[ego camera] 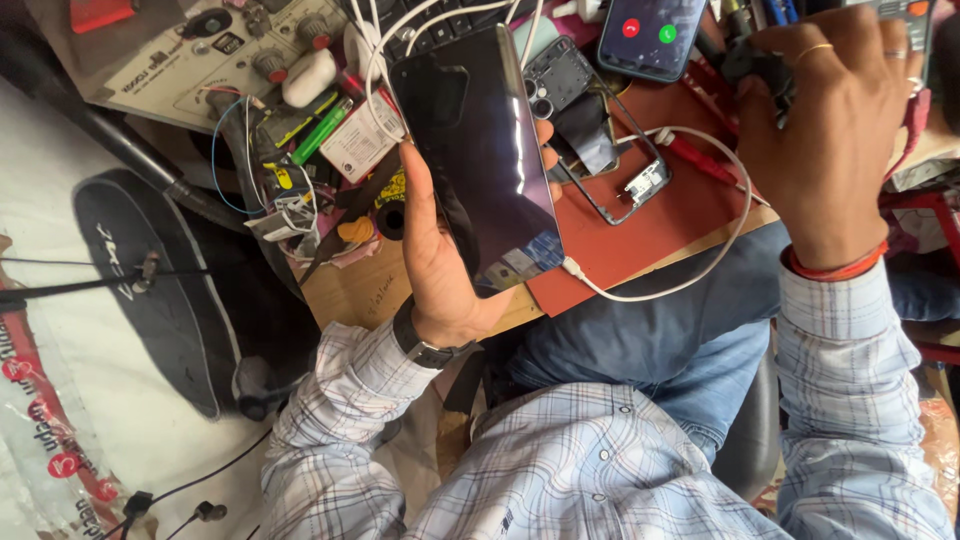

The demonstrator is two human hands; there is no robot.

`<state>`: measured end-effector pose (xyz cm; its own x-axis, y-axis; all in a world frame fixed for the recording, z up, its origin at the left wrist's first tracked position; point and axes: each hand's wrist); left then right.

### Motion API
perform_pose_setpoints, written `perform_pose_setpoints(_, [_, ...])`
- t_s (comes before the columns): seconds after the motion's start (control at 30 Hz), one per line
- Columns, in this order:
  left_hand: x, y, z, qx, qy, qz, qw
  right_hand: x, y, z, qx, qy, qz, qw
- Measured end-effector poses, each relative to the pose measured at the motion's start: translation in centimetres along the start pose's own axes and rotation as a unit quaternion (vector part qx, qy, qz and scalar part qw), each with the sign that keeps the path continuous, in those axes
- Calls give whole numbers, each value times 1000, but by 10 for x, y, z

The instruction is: The person pries open a smartphone, wipes its screen with a cloth, and handles the opened phone body with its battery exposed. They then use multimeter probes to test the exposed battery and circuit board, holding the probes against the board for an extended period.

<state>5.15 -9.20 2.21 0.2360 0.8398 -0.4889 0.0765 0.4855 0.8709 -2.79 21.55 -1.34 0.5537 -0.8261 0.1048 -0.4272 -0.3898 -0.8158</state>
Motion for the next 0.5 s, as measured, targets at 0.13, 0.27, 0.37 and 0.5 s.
perform_pose_setpoints(0.13, [-1,-1,0,3,4,-1,1000,9,-14,-4,-3,-8,-27,1000])
perform_pose_setpoints(0.27, [-4,-1,0,5,0,2,1000,19,-25,-13,-8,-8,-86,996])
perform_pose_setpoints(0.37, [-4,-1,0,-7,5,-2,1000,22,-26,-21,7,-9,-121,993])
perform_pose_setpoints(0.5, [-4,-1,-1,-4,12,-11,1000,17,-18,-29,30,-26,-151,988])
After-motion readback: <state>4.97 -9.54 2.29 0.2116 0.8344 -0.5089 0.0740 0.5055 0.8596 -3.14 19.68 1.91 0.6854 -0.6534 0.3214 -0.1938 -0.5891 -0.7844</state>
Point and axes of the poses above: each hand's wrist, its own z-axis away from the middle knuckle, its own y-axis out of the palm, x = y × z, and after that the axes turned 5 degrees about -y, right-handed
